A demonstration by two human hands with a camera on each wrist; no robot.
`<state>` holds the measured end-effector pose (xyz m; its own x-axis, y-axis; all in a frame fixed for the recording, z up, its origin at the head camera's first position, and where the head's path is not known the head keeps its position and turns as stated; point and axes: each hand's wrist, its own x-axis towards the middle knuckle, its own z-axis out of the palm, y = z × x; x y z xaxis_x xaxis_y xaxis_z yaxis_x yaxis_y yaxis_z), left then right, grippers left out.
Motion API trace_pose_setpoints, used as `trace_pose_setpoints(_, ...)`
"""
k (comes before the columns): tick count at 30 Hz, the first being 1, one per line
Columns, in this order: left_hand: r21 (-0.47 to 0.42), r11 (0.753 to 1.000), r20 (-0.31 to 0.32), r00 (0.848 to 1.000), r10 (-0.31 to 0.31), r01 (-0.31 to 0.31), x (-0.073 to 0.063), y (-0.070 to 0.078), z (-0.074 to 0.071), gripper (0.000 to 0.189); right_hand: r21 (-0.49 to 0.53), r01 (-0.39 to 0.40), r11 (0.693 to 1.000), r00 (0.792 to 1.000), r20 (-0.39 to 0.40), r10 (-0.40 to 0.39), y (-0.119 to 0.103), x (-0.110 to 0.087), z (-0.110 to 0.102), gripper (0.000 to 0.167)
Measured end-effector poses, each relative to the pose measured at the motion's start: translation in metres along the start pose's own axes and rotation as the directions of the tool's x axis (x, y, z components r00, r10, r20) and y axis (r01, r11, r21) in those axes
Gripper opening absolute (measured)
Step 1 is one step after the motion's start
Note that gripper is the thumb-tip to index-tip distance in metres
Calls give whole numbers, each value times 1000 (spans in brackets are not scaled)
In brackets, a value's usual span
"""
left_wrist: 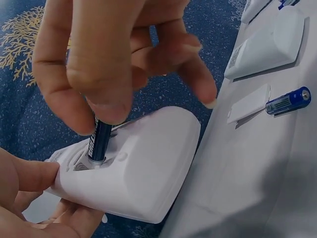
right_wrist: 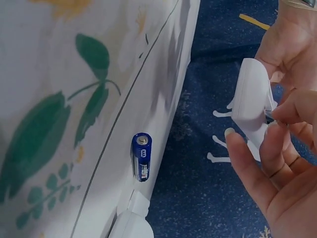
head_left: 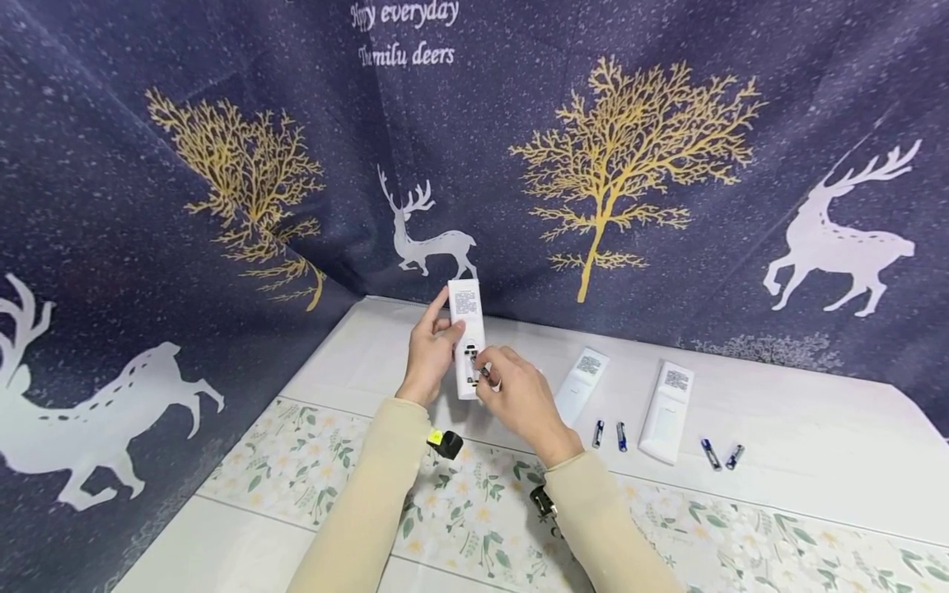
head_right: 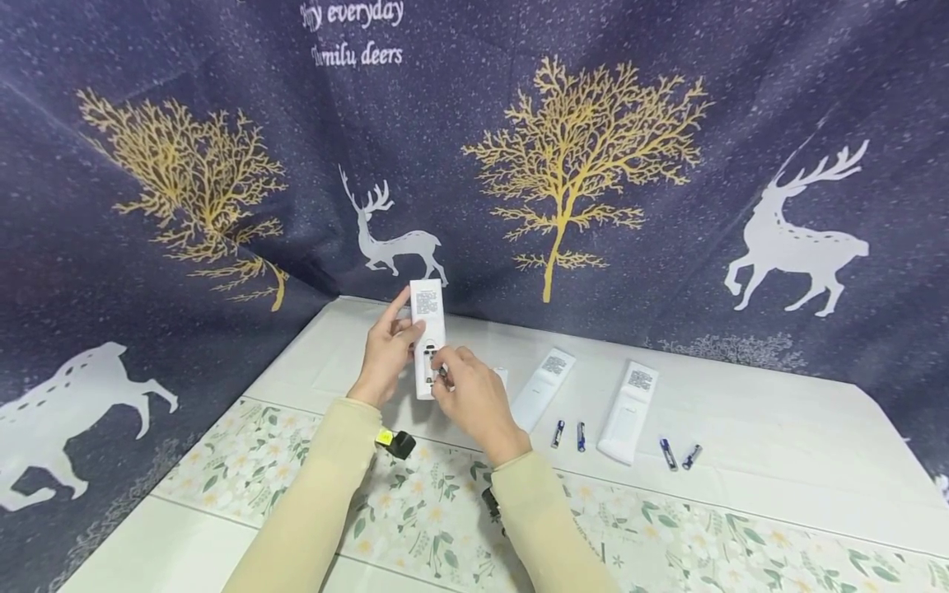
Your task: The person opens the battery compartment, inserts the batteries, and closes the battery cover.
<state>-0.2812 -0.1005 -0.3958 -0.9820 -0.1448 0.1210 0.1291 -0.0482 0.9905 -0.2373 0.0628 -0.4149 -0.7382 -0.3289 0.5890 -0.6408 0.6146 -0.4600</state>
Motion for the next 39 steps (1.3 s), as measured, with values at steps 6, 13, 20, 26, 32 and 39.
trace_pose_setpoints(6, -16, 1000, 6, 1000, 3, -3, -1, 1, 2, 67, 4, 10, 1000, 1000, 17, -10, 0, 0, 1, 20)
trace_pose_setpoints(13, -11, 1000, 6, 1000, -9, 9, 0, 1, 2, 66, 6, -35, 999, 997, 74, 34, -3, 1, -2, 14)
trace_pose_setpoints(20, -2, 1000, 20, 1000, -11, 11, -1, 3, 3, 67, 98, -59, 993, 988, 149, 44, 4, 3, -8, 17)
trace_pose_setpoints(26, -12, 1000, 36, 999, -10, 10, -2, 3, 2, 66, 164, -114, 980, 987, 133, 92, 10, 3, -6, 53)
trace_pose_setpoints(32, -41, 999, 65, 998, 5, -2, -2, 3, 1, 65, 231, -200, 952, 976, 137, 172, 10, 2, -6, 80)
trace_pose_setpoints(39, -26, 1000, 105, 994, -1, 4, -2, 4, 1, 64, 290, -246, 925, 964, 174, 202, 13, 3, -8, 88)
